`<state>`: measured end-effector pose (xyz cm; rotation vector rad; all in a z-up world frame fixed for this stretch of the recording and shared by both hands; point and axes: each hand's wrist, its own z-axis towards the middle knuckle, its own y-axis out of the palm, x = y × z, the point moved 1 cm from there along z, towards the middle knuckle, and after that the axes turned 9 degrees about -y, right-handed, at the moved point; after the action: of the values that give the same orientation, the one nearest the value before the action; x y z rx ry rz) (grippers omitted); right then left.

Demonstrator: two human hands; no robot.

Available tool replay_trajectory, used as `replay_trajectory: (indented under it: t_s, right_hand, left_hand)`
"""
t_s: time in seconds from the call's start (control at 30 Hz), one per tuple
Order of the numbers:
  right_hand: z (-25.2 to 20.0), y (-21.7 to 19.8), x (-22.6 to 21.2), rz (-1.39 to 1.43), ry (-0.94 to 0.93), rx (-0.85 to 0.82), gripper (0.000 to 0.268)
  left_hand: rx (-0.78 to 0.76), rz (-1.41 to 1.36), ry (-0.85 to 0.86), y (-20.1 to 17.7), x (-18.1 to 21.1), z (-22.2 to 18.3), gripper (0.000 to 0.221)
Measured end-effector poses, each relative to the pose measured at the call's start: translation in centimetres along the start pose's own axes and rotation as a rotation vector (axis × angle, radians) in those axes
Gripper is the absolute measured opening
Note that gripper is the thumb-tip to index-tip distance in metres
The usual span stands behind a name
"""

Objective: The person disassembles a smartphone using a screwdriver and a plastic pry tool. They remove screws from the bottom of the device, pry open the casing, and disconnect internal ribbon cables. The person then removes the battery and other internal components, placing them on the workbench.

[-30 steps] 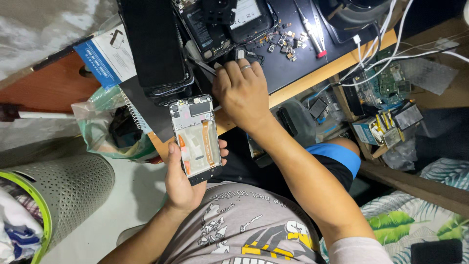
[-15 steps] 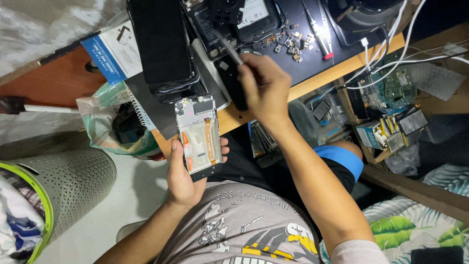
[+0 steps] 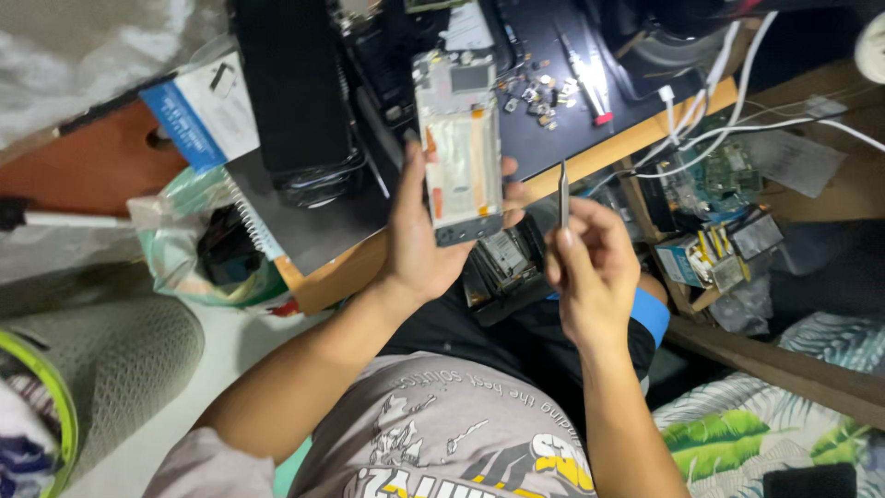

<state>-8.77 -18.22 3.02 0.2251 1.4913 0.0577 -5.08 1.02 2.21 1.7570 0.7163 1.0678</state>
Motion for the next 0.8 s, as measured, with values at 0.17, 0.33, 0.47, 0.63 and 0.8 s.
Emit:
replay_trajectory:
  t_s: [0.17,0.33,0.47,0.63,0.8]
  right_hand:
    - [-2.6,-2.1,-0.5,0.177,0.083,-0.007,0.021]
    - [-3.1,-3.6,0.0,0.400,0.264,0.019,0.023]
    - [-2.7,-4.1,0.4,0.523,0.280,0.044,0.026]
    - [-2.3,-3.9,1.0,0.349,-0.159,-0.053,0.013]
    - [-0.5,-2.2,0.5,0.169,-0.324,0.101,0.017]
  left_hand:
    - [-0.052,0.105,-0.036,0.0,-0.7,4.1,0.077]
    - [-0.124,0.214,-0.049,-0.7,0.3,6.2,0.079]
    - [-0.160,0.179,-0.076,-1.0,0.7,6.5,0.076]
    - [-0.188,0.202,-0.044,-1.3,0.8,6.3,0.076]
    - [-0.189,0.271,-0.012,-1.5,0.8,6.3,0.081]
